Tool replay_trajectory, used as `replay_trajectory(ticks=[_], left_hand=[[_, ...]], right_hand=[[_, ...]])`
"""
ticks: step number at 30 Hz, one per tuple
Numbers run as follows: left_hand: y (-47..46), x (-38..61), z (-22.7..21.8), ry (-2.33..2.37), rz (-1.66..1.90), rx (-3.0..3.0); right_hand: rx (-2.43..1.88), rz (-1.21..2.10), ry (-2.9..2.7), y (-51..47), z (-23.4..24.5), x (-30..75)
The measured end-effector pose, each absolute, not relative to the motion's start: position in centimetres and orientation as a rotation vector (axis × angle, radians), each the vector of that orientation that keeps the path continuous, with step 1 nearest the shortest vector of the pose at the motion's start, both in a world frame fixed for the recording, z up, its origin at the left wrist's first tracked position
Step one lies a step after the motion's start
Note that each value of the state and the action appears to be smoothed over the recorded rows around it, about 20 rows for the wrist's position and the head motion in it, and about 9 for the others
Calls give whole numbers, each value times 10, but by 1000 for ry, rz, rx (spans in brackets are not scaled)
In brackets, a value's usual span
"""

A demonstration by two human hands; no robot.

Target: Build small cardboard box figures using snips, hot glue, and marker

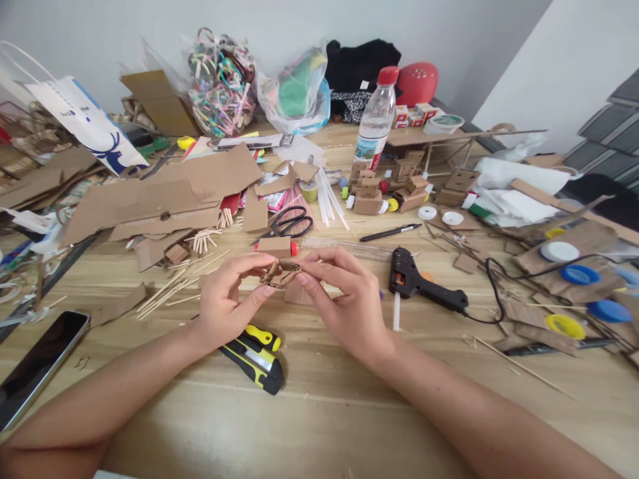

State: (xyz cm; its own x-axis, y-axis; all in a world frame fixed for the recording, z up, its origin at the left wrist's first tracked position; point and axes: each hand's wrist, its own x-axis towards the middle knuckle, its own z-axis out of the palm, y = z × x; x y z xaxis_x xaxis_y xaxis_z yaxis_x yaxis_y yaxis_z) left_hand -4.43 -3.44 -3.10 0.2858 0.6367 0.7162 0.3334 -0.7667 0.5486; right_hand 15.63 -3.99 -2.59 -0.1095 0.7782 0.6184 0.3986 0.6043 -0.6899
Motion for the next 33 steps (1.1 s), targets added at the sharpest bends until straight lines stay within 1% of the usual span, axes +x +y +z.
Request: replay_trajectory(ticks=[6,14,26,33], left_hand=[[-34,-43,-30,866,1452,2238],[-34,-44,-30,847,1338,2089],[-30,-45,-31,821,1312,1986],[-31,-45,-29,861,1251,1953]], right_hand=[[-888,412,-1751,-37,-26,158],[-885,504,-1714,-36,-30,158],[-822,578,-1672,-35,-33,157],[-872,663,-1613,-38,-35,156]])
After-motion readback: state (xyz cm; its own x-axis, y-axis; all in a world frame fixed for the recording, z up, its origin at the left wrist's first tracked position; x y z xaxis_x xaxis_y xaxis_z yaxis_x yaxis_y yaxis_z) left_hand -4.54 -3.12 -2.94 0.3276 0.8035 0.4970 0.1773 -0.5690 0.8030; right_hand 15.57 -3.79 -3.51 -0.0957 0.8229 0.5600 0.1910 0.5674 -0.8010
